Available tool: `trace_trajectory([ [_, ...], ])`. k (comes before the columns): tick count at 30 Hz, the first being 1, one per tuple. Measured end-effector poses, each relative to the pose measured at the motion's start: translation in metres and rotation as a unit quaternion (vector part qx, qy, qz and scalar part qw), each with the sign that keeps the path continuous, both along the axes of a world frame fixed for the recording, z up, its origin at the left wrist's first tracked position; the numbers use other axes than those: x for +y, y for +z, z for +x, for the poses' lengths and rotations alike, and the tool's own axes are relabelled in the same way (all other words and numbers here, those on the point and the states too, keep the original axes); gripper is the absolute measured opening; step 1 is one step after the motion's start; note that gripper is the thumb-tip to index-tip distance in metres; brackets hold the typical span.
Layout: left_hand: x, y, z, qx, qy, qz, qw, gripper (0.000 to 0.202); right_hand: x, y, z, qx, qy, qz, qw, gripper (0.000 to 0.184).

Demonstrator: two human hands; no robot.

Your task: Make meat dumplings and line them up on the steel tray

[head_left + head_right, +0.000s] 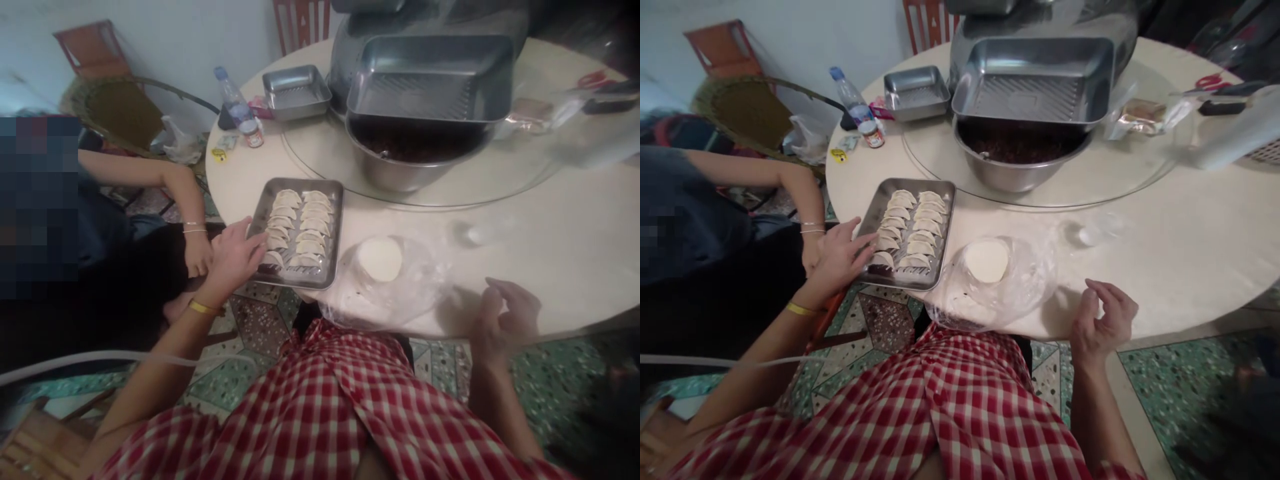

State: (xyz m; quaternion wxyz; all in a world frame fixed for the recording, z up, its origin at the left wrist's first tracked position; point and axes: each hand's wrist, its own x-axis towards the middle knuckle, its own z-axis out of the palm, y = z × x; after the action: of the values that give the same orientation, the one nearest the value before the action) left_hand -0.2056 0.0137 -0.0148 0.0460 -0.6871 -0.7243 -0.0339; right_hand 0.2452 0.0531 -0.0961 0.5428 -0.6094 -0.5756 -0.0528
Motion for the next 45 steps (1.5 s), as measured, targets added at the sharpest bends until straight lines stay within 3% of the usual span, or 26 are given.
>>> trace_trajectory([
  [6,0.01,0.0,-0.003,-0.018,-0.023,0.014,0.999,0.043,-0.004,-0.005,0.005,-0.012,-0.015,0.005,1.0,0.021],
  [15,0.053,-0.015,-0.01,-0.02,-0.027,0.034,0.999,0.045,-0.008,-0.005,0.002,0.063,0.002,-0.011,0.998,0.02],
  [20,0.06,-0.012,-0.01,0.002,-0.045,0.04,0.998,0.044,-0.01,-0.014,0.008,0.053,0.016,-0.03,0.998,0.021],
  [30,0.096,-0.009,-0.013,0.01,0.007,0.014,1.0,0.052,-0.01,-0.01,0.004,0.063,0.017,-0.034,0.997,0.02],
  [45,0.099,-0.011,-0.016,0.005,0.0,0.009,1.0,0.052,-0.008,-0.007,0.002,0.065,0.01,-0.031,0.997,0.019],
])
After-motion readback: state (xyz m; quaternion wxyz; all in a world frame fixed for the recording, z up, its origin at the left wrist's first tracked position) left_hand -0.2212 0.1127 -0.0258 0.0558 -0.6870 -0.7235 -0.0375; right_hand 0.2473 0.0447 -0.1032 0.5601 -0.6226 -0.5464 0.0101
